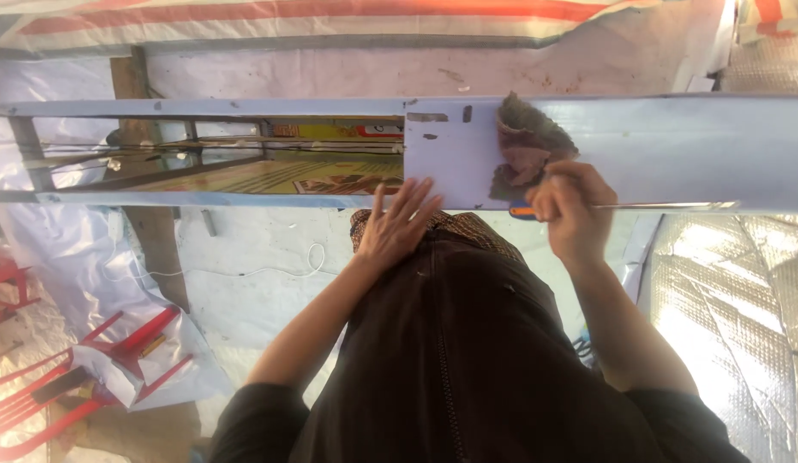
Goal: Assembling a display sign by inserting a poster into a metal frame and adjusting it with a screwdriver
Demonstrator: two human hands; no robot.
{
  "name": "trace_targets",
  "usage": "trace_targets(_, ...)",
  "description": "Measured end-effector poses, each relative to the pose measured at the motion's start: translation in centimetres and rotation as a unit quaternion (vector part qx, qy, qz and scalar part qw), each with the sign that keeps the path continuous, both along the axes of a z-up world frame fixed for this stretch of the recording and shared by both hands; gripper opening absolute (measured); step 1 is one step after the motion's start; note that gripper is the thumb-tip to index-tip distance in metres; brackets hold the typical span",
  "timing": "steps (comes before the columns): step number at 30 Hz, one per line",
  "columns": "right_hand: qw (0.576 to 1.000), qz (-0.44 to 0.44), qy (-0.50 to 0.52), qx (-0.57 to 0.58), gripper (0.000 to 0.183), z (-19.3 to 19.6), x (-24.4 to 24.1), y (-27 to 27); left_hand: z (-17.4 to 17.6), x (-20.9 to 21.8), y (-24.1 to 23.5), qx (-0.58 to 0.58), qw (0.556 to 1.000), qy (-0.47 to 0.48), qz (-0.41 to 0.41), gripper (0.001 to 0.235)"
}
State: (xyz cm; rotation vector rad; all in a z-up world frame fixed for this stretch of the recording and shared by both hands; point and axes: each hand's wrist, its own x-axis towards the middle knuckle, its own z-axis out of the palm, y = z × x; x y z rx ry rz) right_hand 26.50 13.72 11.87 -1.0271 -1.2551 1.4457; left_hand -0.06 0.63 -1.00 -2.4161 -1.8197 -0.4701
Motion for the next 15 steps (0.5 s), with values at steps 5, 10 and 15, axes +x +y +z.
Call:
trace_targets(5,0.992,-0.059,0.045,-0.102,0.017,-0.9,3.5,-2.8,1.3,3.4,2.5,-0.012,0.995,-0.061,-0.083,0.091)
trace_targets(10,0.978,-0.092,0.033,-0.184,0.019,-1.9,4.7,-6.2,1.0,2.9,2.7,-0.015,0.993,-0.029,-0.110,0.099)
trace_targets(15,0.960,-0.112,0.011,-0.254,0.022,-3.6,5.2,-10.4,1.8,3.1,2.9,-0.017,0.993,-0.014,-0.117,0.098)
